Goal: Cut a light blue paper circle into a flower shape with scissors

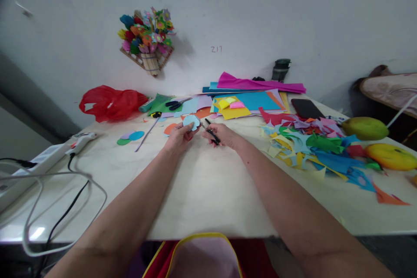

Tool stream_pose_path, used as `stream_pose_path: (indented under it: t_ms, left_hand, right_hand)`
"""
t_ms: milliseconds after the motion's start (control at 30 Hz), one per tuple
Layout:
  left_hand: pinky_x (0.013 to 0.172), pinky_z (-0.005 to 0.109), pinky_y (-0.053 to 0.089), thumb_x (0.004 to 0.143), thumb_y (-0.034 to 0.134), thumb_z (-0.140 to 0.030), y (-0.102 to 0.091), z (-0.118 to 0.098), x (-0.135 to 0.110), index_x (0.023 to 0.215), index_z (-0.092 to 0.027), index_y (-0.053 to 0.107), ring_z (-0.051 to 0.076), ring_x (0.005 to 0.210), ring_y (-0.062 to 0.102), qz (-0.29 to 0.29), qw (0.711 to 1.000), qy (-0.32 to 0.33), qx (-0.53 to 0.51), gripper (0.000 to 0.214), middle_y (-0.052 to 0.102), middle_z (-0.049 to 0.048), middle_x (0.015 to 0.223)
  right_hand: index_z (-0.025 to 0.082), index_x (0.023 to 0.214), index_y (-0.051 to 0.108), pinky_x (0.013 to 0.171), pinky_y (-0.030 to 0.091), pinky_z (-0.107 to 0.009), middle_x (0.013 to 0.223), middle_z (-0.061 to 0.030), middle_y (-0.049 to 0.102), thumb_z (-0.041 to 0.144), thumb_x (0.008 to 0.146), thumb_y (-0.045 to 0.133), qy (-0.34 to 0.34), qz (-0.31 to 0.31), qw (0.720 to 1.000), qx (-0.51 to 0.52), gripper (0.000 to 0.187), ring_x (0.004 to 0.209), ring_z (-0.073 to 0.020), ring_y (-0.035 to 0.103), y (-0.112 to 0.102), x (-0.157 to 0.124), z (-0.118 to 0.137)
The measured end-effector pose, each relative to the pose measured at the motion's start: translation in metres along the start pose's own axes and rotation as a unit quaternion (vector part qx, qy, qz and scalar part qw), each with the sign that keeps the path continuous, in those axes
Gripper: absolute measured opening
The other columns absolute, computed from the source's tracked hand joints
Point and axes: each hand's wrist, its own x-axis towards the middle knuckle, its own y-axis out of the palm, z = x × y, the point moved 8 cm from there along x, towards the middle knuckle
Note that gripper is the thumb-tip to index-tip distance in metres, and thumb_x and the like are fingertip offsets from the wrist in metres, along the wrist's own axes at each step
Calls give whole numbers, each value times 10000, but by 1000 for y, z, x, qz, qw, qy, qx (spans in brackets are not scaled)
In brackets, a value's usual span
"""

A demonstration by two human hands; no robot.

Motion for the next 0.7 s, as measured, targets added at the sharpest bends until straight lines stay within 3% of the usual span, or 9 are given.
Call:
stream_pose_path:
  t_ms: [700]
  left_hand:
    - [795, 286, 498, 590, 711, -156, 3, -3, -3, 760, -123, 645, 165, 762, 639, 6, 1000, 1, 3, 185, 669, 62, 800]
  right_hand:
    - [146, 782, 506, 277, 249, -147, 551, 5, 560, 389, 743, 586, -5, 4, 1000, 1, 259, 383, -62, 490, 1, 1, -1]
